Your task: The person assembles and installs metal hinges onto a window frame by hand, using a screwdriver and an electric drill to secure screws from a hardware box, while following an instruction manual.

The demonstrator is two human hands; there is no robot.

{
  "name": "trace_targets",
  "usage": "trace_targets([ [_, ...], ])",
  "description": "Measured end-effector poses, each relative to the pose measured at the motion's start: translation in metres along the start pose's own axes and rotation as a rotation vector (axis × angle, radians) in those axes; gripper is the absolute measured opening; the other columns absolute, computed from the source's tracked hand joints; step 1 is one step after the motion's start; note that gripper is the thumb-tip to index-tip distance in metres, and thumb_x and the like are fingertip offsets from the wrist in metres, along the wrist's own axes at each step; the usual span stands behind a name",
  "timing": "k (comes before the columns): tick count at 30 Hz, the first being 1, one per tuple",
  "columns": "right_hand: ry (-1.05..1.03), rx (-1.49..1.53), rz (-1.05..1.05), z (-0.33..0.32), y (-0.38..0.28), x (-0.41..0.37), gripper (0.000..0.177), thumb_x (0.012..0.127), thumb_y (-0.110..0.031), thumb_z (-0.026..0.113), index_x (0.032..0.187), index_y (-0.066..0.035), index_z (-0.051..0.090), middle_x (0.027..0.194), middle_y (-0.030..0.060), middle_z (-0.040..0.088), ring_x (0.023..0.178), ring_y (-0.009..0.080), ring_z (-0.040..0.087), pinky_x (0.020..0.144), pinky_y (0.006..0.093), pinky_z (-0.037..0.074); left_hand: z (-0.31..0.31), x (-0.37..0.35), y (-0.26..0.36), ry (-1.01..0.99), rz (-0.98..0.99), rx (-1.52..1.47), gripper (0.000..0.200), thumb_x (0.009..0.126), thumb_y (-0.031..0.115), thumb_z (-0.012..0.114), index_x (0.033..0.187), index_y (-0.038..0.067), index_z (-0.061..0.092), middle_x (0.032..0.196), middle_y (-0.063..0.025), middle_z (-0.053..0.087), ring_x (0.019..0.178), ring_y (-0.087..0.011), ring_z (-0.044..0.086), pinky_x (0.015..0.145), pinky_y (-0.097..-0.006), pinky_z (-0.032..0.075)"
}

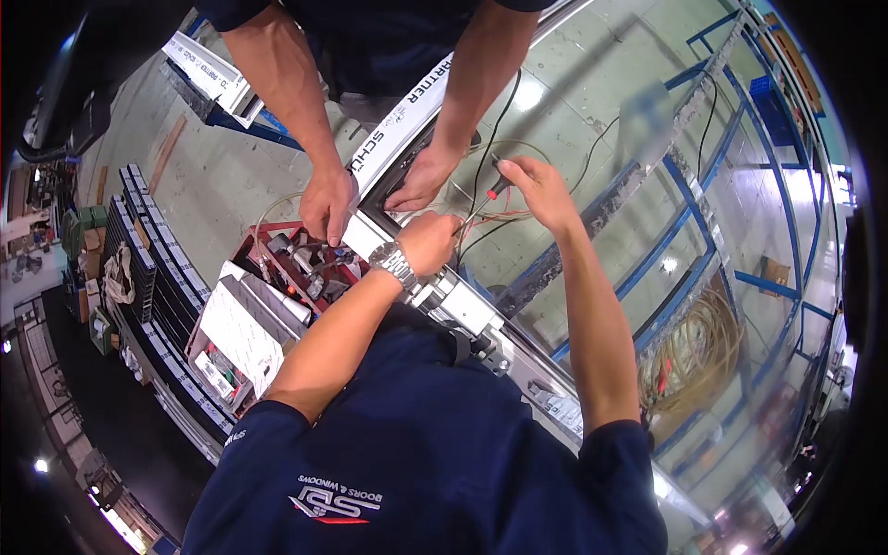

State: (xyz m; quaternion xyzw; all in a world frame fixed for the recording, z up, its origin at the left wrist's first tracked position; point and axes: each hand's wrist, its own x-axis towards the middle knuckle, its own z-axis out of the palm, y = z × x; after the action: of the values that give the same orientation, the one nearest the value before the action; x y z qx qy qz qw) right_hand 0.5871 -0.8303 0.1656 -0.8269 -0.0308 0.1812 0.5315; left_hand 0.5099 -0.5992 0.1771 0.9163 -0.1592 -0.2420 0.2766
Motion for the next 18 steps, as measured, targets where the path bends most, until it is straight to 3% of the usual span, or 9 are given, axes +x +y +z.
trace_targets([
  [2,-0.008,-0.05,0.053,-0.001,-0.006,0.002,0.055,0.092,-0.049,0.062,0.11,0.002,0.07,0.091,0.0188,0.07,0.089,0.0243,0.065,0.082,0.0353,0.049,-0.002,0.003,-0.007,-0.03,0.043,-0.019,0.017,0.087,0.016,0.059,0.085,0.0,0.064,0.077,-0.0245,0.065,0.079,-0.0435,0.065,0.073,-0.0518,0.049],
  [3,-0.008,-0.052,0.062,-0.001,-0.01,0.002,0.054,0.092,-0.049,0.063,0.11,0.002,0.07,0.092,0.0192,0.07,0.089,0.025,0.065,0.082,0.0357,0.049,-0.004,0.003,-0.008,-0.053,0.053,-0.045,0.017,0.086,0.015,0.06,0.088,-0.001,0.065,0.074,-0.0194,0.067,0.074,-0.0372,0.067,0.07,-0.046,0.051],
  [6,0.03,-0.03,0.057,0.001,-0.014,-0.004,0.053,0.093,-0.048,0.063,0.112,0.001,0.07,0.096,0.0199,0.07,0.09,0.0269,0.066,0.083,0.0365,0.05,-0.015,0.005,-0.011,-0.186,0.033,-0.271,0.02,0.085,0.015,0.062,0.094,-0.003,0.066,0.073,-0.0137,0.069,0.069,-0.0293,0.068,0.068,-0.0402,0.051],
  [7,0.06,-0.006,0.032,0.004,-0.012,-0.008,0.052,0.094,-0.048,0.063,0.114,0.0,0.069,0.097,0.0198,0.071,0.091,0.0272,0.066,0.084,0.0368,0.05,-0.02,0.006,-0.01,-0.224,0.024,-0.241,0.021,0.086,0.013,0.063,0.098,-0.004,0.066,0.072,-0.0083,0.07,0.062,-0.0208,0.065,0.063,-0.0339,0.051],
  [10,0.128,0.119,-0.036,0.01,0.002,-0.012,0.046,0.094,-0.04,0.067,0.12,-0.002,0.067,0.104,0.0149,0.07,0.094,0.0234,0.066,0.086,0.0346,0.05,-0.027,0.013,0.0,-0.316,-0.06,-0.269,0.023,0.086,0.013,0.059,0.097,-0.005,0.068,0.075,-0.0143,0.071,0.072,-0.0245,0.072,0.07,-0.0382,0.054],
  [11,0.149,0.189,-0.039,0.013,0.007,-0.013,0.044,0.093,-0.037,0.068,0.12,-0.002,0.067,0.106,0.0136,0.069,0.096,0.0222,0.066,0.086,0.0339,0.05,-0.023,0.013,-0.001,-0.247,-0.045,-0.311,0.019,0.09,0.012,0.058,0.097,-0.003,0.065,0.07,-0.0046,0.068,0.055,-0.013,0.06,0.056,-0.0295,0.048],
  [18,0.203,0.291,-0.092,0.027,0.023,-0.012,0.041,0.092,-0.03,0.072,0.122,-0.003,0.066,0.11,0.0097,0.065,0.099,0.0185,0.065,0.089,0.0315,0.05,-0.005,0.019,-0.005,-0.202,-0.05,-0.304,0.019,0.091,0.017,0.057,0.092,0.0,0.065,0.066,-0.0041,0.067,0.056,-0.0161,0.062,0.056,-0.033,0.047],
])
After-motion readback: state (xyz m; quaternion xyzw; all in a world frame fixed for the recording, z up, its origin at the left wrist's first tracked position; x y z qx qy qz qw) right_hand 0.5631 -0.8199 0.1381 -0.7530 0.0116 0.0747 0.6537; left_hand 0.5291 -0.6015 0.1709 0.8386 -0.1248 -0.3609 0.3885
